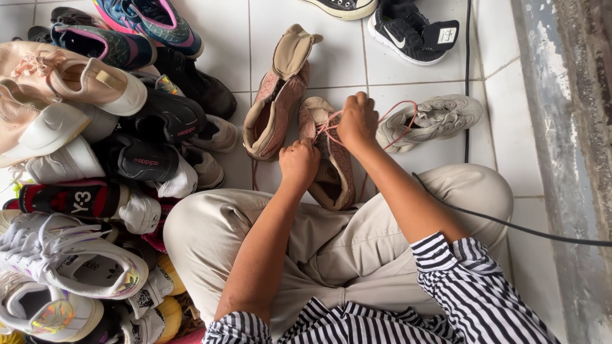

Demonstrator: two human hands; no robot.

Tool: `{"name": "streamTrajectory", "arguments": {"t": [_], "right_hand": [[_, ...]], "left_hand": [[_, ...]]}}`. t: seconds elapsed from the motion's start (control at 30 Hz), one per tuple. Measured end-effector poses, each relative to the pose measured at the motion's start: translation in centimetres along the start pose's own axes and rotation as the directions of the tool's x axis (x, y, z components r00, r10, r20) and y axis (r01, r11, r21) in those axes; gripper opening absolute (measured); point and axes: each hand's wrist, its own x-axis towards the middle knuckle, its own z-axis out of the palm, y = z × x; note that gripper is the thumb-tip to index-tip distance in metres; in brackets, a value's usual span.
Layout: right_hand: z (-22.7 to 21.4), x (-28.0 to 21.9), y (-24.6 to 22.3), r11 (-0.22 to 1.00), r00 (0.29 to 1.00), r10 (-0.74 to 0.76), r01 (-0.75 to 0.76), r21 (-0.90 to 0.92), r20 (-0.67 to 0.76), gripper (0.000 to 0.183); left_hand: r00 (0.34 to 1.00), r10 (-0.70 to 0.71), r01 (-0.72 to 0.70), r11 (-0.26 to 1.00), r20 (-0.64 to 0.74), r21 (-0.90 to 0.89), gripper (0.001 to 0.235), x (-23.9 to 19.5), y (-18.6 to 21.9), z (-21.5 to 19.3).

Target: The person sits on the floor and laces a pair of pink high-top sneakers. They thread the laces through the eyelets, pull them tight, and tie a knot. The person handles the laces and shoes by hand.

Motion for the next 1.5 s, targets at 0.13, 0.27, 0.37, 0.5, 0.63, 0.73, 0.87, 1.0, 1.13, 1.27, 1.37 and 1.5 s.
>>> {"name": "streamTrajectory", "arguments": {"t": [0.13, 0.27, 0.37, 0.5, 0.63, 0.73, 0.87, 1.0, 1.13, 1.27, 1.37, 1.5], "right_hand": [[-5.6, -2.5, -5.3, 0.950, 0.944, -0.313, 0.312, 0.032, 0.103, 0.024], [-3.2, -3.0, -4.2, 0.927, 0.927, -0.351, 0.363, -0.088, 0.133, 0.032], [-2.8, -2.8, -3.7, 0.924, 0.921, -0.368, 0.378, -0.060, 0.124, 0.039], [-1.2, -2.8, -3.2, 0.897, 0.899, -0.433, 0.437, -0.070, 0.067, 0.025], [1.5, -2.3, -2.2, 0.887, 0.889, -0.455, 0.450, -0.104, -0.040, 0.003], [1.7, -2.1, -1.9, 0.866, 0.862, -0.498, 0.487, -0.115, -0.095, 0.003], [-0.2, -0.2, -0.5, 0.935, 0.924, -0.354, 0.350, -0.057, -0.144, 0.013], [1.1, 2.6, 4.7, 0.990, 0.885, -0.119, 0.074, -0.117, -0.449, 0.011], [0.0, 1.9, 3.6, 0.993, 0.932, 0.014, -0.055, -0.103, -0.363, 0.023], [-3.5, -1.4, -2.9, 0.970, 0.968, -0.239, 0.242, 0.025, -0.079, 0.042], [-2.5, -2.8, -4.4, 0.932, 0.932, -0.358, 0.360, -0.039, 0.052, 0.026], [-0.4, -2.4, -2.8, 0.905, 0.906, -0.419, 0.422, -0.055, 0.056, 0.012]], "left_hand": [[0.999, -0.002, 0.003, 1.000, 0.035, -0.020, 0.020, 0.0, -0.2, 0.3], [0.998, -0.002, 0.004, 0.999, 0.068, -0.035, 0.022, 0.1, -0.2, -0.2], [0.999, -0.011, 0.012, 1.000, 0.034, -0.028, 0.021, 0.0, -0.1, -0.1], [0.999, -0.001, 0.001, 1.000, 0.037, -0.018, 0.020, 0.0, -0.1, -0.3], [1.000, -0.002, 0.001, 1.000, 0.016, 0.010, 0.019, 0.0, -0.1, -0.2], [0.999, -0.019, 0.020, 1.000, 0.040, -0.016, 0.021, 0.0, 0.0, -0.3], [0.997, -0.040, 0.044, 0.997, 0.059, -0.059, 0.023, -0.1, 0.0, -1.0], [0.994, -0.052, 0.059, 0.996, 0.099, -0.066, 0.026, 0.0, 0.0, -1.1], [0.996, -0.034, 0.038, 0.998, 0.085, -0.047, 0.024, 0.1, 0.0, -1.0], [0.997, -0.035, 0.038, 0.998, 0.066, -0.044, 0.024, 0.0, -0.1, -0.2], [0.998, -0.030, 0.031, 0.999, 0.053, -0.021, 0.023, -0.1, -0.2, 0.4], [0.998, -0.026, 0.027, 1.000, 0.057, -0.006, 0.022, 0.0, -0.1, 0.1]]}}
